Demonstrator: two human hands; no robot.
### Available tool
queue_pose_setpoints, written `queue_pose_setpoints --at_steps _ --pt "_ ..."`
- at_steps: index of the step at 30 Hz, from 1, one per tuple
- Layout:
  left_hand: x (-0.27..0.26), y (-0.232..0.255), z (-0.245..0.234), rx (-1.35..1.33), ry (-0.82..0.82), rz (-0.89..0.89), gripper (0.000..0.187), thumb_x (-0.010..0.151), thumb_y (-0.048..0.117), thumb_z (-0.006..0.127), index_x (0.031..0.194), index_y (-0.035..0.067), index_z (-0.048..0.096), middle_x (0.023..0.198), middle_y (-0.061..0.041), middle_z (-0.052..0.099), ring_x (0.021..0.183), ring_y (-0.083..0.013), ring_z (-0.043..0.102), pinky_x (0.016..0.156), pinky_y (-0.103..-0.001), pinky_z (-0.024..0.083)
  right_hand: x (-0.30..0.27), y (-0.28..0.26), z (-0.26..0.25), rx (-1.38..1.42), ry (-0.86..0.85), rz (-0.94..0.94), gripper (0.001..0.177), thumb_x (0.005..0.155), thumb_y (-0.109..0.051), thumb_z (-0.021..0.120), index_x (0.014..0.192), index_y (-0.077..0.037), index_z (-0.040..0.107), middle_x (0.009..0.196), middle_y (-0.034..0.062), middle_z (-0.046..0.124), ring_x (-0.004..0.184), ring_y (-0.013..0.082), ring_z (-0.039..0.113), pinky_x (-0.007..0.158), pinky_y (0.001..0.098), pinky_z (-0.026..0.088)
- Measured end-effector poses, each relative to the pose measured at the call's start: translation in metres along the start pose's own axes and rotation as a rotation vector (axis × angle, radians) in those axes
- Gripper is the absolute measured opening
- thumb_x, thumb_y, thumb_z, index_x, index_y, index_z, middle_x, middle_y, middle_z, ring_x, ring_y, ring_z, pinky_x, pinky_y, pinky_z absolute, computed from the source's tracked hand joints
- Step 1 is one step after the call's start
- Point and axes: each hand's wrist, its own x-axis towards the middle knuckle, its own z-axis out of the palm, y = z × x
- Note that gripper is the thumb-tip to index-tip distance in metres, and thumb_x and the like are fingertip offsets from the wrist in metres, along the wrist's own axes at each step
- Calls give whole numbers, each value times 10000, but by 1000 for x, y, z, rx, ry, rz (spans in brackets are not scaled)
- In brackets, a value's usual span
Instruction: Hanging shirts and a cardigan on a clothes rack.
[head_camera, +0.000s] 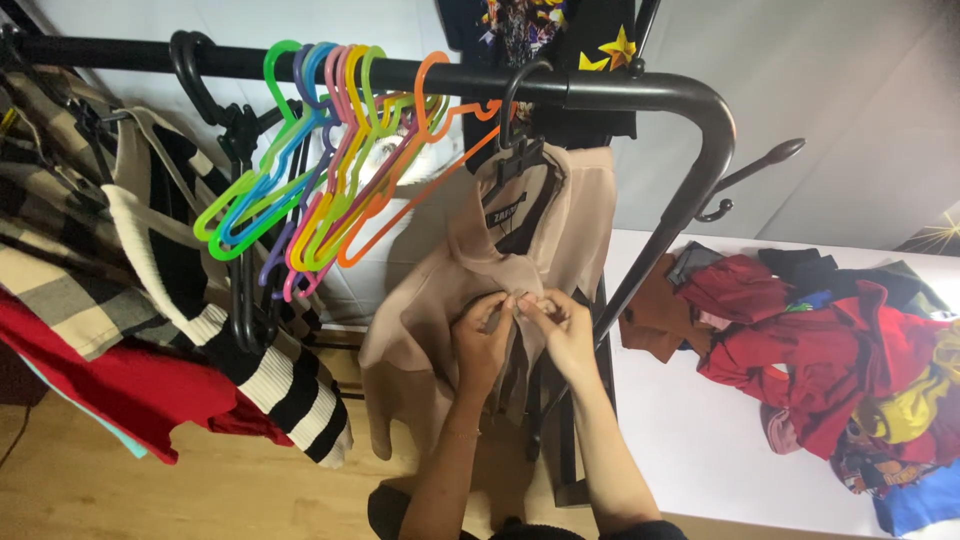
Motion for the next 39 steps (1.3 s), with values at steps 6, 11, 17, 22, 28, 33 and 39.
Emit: queue_pose_setpoints --at_steps 6,11,17,22,28,33,39 --pt "5 -6 -3 -37 -77 9 273 954 128 735 1149 -62 721 1073 -102 771 992 -132 701 892 -261 544 -6 -9 10 -32 26 -11 162 936 -71 744 1070 21 734 854 55 729 767 88 627 718 226 500" --pt "9 -2 -5 -76 -69 -113 281 925 120 750 1146 -52 730 1074 -95 773 987 -124 706 893 -261 558 -21 -17 29 -448 321 -564 105 927 4 762 988 22 678 939 130 700 835 204 695 738 287 555" --pt "17 -8 -7 -201 -63 -118 262 915 64 752 1132 -79 713 1070 -103 763 986 -126 699 902 -268 551 -20 -26 37 -342 337 -611 113 895 28 760 994 24 707 983 128 730 907 230 738 798 305 577" --pt "22 -12 -10 -143 -78 -24 224 904 36 752 1091 -74 697 1034 -89 747 985 -124 696 911 -272 562 -14 -21 36 -317 322 -452 121 884 1 773 979 44 712 950 118 731 868 186 737 768 276 568" --pt "28 2 -22 -81 -200 -36 209 919 61 755 1073 -73 706 1012 -102 754 966 -128 696 876 -277 552 12 16 8 253 -1 115 162 905 -61 707 1056 -30 758 927 53 771 841 124 679 840 251 527" --pt "27 15 -27 120 -243 116 243 960 129 694 1111 -61 707 1032 -102 769 986 -139 702 894 -294 541 9 15 1 -89 -195 60 194 896 -90 733 1081 -45 696 923 44 733 849 157 658 793 275 504" --pt "16 -37 -34 402 -79 257 216 984 145 654 1142 9 712 1035 -111 713 940 -229 682 831 -326 551 2 82 20 -371 26 -328 204 905 -43 676 1105 -11 658 1008 126 686 887 222 694 787 299 549"
